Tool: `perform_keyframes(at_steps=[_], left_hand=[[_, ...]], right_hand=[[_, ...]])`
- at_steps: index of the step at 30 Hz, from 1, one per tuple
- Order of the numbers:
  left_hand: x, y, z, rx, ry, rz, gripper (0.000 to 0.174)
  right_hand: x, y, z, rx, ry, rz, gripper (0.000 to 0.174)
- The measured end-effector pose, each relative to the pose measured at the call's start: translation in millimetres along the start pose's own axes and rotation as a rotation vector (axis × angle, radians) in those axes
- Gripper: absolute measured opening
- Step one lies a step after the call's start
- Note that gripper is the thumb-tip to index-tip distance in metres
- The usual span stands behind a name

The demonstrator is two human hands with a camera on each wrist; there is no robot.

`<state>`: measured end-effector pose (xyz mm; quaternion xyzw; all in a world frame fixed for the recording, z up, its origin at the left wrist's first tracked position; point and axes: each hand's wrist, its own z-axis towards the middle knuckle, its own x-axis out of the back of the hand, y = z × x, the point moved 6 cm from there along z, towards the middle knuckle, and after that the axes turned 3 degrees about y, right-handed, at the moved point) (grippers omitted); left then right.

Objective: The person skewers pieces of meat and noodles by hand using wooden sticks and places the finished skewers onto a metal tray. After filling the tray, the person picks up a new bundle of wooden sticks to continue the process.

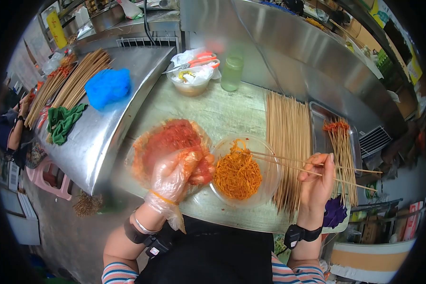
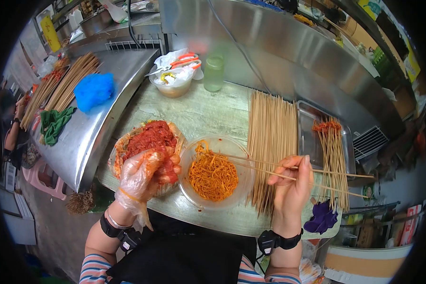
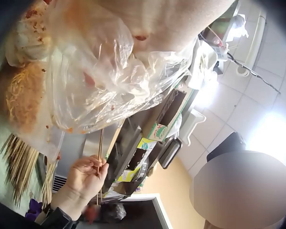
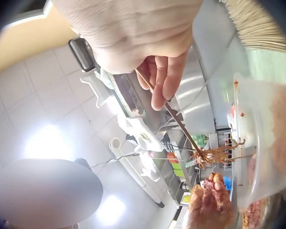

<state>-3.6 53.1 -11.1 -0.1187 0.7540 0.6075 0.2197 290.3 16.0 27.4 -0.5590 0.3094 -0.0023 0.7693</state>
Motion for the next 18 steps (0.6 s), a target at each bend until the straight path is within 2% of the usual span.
perform_keyframes(at_steps=[3,4,7,8,11,12,18], left_hand=[[-18.1,2.9,1.6,0.061,-0.065,-0.138,0.03],[-18.2,-1.0,2.7,0.073,-0.03,-0.103,0.033],[-17.9,-12.4,10.4,0.06,-0.234,0.093,0.036],[-19.1,-14.4,7.7,0.128,-0.185,0.127,0.036],[-31.8,-7.0,0.0,0.078,-0.191,0.268,0.036],[-33.4,-5.5,-3.0,0.137,-0.179,0.307,0.038],[-20.3,-13.7,-2.5,0.078,-0.12,0.268,0.033]], right_hand=[[-12.2,-11.5,-5.7,0.092,-0.127,-0.065,0.038],[-18.0,-15.4,-8.9,0.114,-0.175,-0.103,0.039],[-34.8,-21.7,-19.5,0.138,-0.264,-0.165,0.041],[-39.0,-20.8,-21.9,0.127,-0.303,-0.164,0.041],[-45.6,-15.0,-27.3,0.09,-0.384,-0.16,0.042],[-45.5,-11.4,-28.3,0.072,-0.395,-0.158,0.042],[-45.5,-1.5,-29.8,0.043,-0.404,-0.177,0.042]])
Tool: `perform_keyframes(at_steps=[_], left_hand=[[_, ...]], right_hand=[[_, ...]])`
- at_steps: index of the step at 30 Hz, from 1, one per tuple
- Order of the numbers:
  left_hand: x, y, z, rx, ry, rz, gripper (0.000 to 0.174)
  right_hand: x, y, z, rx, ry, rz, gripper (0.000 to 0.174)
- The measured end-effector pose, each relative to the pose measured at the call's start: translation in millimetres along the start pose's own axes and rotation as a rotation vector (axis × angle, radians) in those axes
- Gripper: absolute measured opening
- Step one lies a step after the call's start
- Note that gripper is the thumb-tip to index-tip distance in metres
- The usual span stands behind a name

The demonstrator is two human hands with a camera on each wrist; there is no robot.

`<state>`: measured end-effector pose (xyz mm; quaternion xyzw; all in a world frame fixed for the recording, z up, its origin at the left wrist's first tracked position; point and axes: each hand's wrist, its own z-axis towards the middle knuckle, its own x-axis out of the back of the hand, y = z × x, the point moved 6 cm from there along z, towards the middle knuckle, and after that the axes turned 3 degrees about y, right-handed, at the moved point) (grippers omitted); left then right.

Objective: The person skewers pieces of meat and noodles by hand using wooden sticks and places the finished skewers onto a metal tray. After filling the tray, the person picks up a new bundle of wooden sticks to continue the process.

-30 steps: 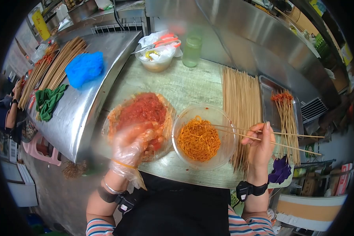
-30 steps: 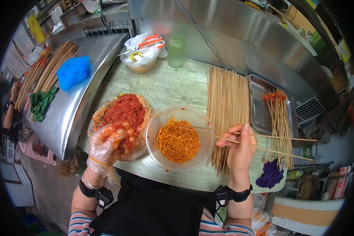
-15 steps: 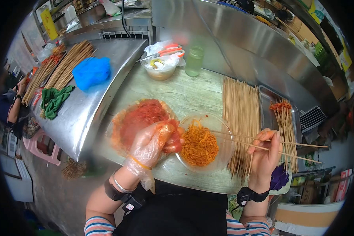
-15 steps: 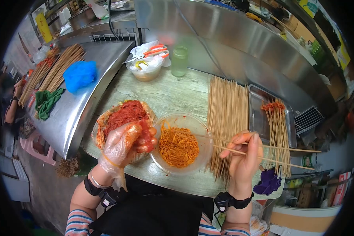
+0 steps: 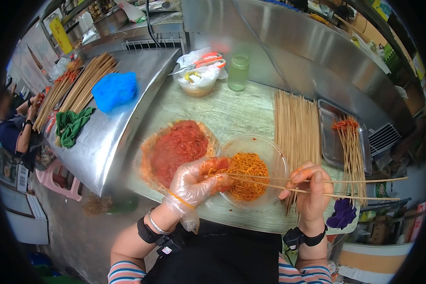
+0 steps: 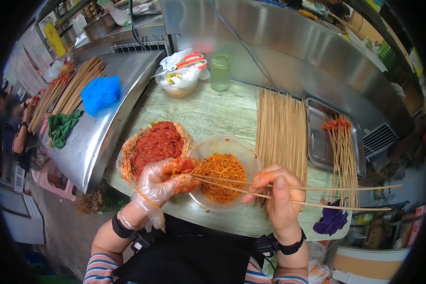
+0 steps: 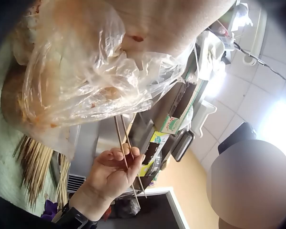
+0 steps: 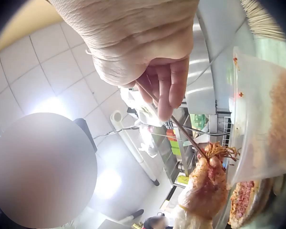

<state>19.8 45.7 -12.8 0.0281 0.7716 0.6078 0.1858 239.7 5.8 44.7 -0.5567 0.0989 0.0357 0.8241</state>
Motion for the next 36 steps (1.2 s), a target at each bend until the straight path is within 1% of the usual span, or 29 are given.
perform_keyframes(at_steps=[3,6,7,9,11,12,15,17,18,21,23,24,27,28,31,34,36], left_hand=[[6.9,-1.4,2.0,-0.026,0.005,-0.119,0.03],[18.4,1.2,0.6,0.063,0.159,-0.201,0.025],[20.2,0.2,1.3,0.056,0.15,-0.25,0.024],[24.5,-3.6,4.8,0.046,0.132,-0.364,0.021],[20.1,0.0,3.4,0.069,0.157,-0.335,0.019],[15.8,3.8,2.6,0.063,0.153,-0.336,0.019],[12.4,6.9,0.9,0.037,0.133,-0.329,0.022],[11.7,9.9,-1.3,0.021,0.154,-0.335,0.024],[12.9,8.9,-1.2,0.022,0.158,-0.291,0.024],[13.6,3.3,0.8,0.043,0.16,-0.196,0.025],[6.1,-1.6,2.2,0.076,0.153,-0.179,0.025],[4.4,-3.5,3.4,0.133,0.127,-0.09,0.025],[-8.0,1.0,1.5,0.126,0.108,-0.075,0.026],[-8.1,-1.8,0.6,0.113,0.111,-0.111,0.033],[-6.3,-1.7,-2.3,0.131,0.046,-0.135,0.034],[-8.5,2.7,-6.0,0.155,0.051,-0.15,0.036],[-7.7,3.5,-6.6,0.172,0.037,-0.263,0.036]], right_hand=[[10.9,-5.5,-0.2,-0.016,0.06,0.014,0.041],[34.9,-5.5,0.1,-0.046,0.169,0.081,0.04],[42.1,-4.8,-1.0,-0.056,0.202,0.093,0.04],[41.8,5.1,-7.1,-0.184,0.216,0.079,0.037],[32.1,19.6,-11.3,-0.299,0.213,0.085,0.036],[28.4,23.7,-12.8,-0.318,0.222,0.127,0.036],[32.1,37.7,-14.4,-0.27,0.228,0.185,0.038],[40.6,37.4,-15.3,-0.242,0.309,0.209,0.038],[43.9,36.9,-15.4,-0.228,0.348,0.22,0.038],[43.9,25.3,-13.8,-0.106,0.377,0.238,0.038],[37.2,21.9,-12.6,-0.116,0.371,0.24,0.038],[34.0,21.8,-12.6,-0.122,0.367,0.242,0.038],[27.0,31.8,-13.9,-0.154,0.24,0.333,0.041],[25.6,33.7,-13.8,-0.161,0.228,0.334,0.041],[23.6,37.1,-13.6,-0.182,0.21,0.332,0.041],[24.1,39.9,-13.1,-0.199,0.208,0.325,0.04],[24.2,40.5,-11.4,-0.196,0.2,0.313,0.04]])
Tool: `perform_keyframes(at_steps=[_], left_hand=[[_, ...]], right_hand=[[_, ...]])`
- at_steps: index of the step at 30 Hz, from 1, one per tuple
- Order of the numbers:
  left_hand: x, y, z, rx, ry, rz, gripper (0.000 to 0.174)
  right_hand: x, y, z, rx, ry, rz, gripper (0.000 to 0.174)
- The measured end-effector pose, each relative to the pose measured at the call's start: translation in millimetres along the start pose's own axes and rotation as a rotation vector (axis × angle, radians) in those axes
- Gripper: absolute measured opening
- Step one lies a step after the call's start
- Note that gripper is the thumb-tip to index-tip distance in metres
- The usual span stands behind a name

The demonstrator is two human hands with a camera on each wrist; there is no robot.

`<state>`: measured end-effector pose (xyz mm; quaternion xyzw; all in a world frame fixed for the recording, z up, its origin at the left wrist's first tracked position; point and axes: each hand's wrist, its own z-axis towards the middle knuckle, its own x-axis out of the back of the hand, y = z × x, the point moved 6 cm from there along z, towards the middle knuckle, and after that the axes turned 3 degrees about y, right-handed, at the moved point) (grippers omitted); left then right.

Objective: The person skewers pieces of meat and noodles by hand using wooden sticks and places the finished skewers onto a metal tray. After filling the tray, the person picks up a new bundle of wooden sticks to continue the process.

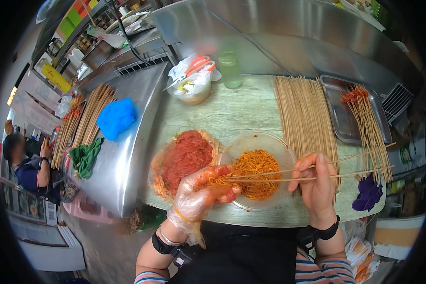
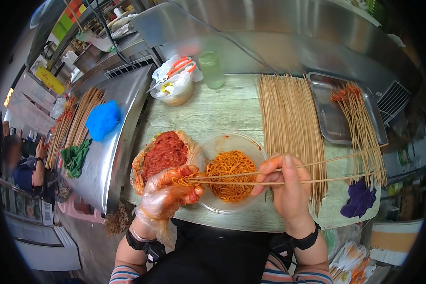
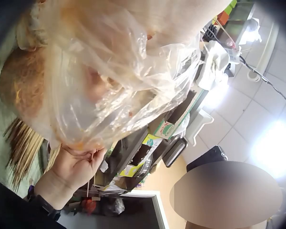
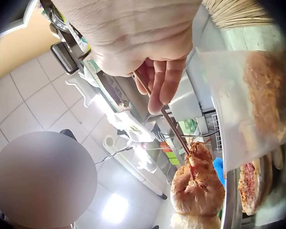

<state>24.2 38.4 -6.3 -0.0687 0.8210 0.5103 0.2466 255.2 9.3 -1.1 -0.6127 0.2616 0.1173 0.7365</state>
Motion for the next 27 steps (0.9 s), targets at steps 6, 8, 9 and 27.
perform_keyframes(at_steps=[6,8,9,27], left_hand=[[1.3,1.8,-0.6,-0.039,0.023,0.082,0.031],[3.4,0.0,0.5,-0.11,0.033,0.149,0.028],[4.0,0.0,0.7,-0.127,0.025,0.171,0.027],[3.5,2.6,0.1,-0.154,-0.017,0.154,0.015]], right_hand=[[-3.8,-3.2,4.3,0.008,-0.055,-0.034,0.04],[-5.4,-4.8,6.4,-0.025,-0.069,-0.049,0.039],[-6.2,-5.9,7.2,-0.039,-0.075,-0.057,0.039],[-13.5,-46.3,2.3,0.186,-0.121,-0.217,0.04]])
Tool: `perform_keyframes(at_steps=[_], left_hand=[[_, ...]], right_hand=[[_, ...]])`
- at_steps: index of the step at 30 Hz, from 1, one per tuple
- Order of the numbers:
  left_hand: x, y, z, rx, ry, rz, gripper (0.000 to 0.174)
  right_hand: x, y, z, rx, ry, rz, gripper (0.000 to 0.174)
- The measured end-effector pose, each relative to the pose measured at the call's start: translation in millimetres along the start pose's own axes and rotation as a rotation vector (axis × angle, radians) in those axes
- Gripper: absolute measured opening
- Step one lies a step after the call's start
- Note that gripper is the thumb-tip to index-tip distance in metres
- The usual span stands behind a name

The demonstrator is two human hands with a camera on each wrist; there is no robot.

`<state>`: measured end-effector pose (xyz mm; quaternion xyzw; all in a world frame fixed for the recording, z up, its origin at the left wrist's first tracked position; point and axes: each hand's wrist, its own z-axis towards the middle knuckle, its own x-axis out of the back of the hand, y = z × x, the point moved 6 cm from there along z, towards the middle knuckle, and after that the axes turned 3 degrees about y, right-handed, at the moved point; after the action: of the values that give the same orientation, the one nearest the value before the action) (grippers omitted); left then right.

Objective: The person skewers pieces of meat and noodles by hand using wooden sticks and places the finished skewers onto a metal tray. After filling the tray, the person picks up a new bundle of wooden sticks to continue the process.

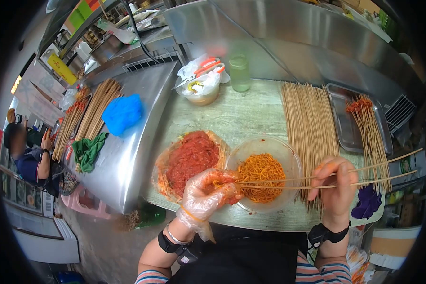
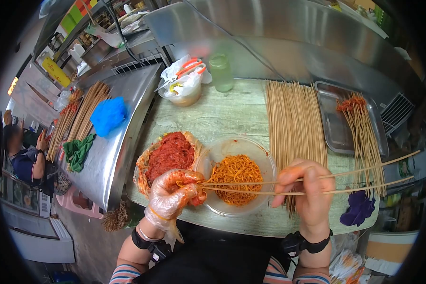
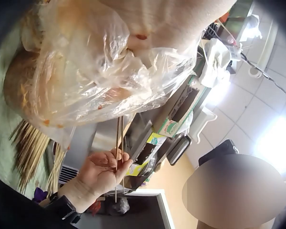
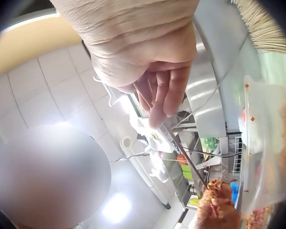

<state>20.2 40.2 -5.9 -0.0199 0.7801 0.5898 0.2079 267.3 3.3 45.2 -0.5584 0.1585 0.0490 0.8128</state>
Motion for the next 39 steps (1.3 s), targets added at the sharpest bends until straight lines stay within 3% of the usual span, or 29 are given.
perform_keyframes(at_steps=[3,6,17,20,23,26,32,39], left_hand=[[1.8,1.7,-0.2,-0.017,0.042,0.015,0.016],[-0.2,0.5,1.3,-0.085,0.004,0.045,0.02],[-2.8,6.4,-1.5,-0.07,0.027,0.037,0.029],[-3.9,4.2,-0.5,-0.062,0.03,0.016,0.029],[-0.5,0.5,2.2,-0.022,-0.083,-0.105,0.027],[-2.9,2.3,2.2,0.051,0.01,-0.119,0.028],[-0.4,-1.6,0.6,0.189,-0.019,-0.245,0.03],[8.1,-4.4,3.7,0.089,-0.012,-0.343,0.028]], right_hand=[[15.2,1.7,5.8,0.009,0.094,0.183,0.034],[14.1,24.5,6.6,-0.155,0.247,0.203,0.031],[8.0,39.4,11.5,-0.284,0.158,0.167,0.031],[7.9,35.7,11.8,-0.272,0.177,0.1,0.031],[3.6,28.2,9.1,-0.242,0.191,0.032,0.032],[-2.8,18.6,7.9,-0.201,0.186,-0.037,0.032],[-12.4,4.6,16.2,-0.156,0.062,-0.123,0.032],[-17.4,7.1,29.0,-0.145,0.003,-0.023,0.032]])
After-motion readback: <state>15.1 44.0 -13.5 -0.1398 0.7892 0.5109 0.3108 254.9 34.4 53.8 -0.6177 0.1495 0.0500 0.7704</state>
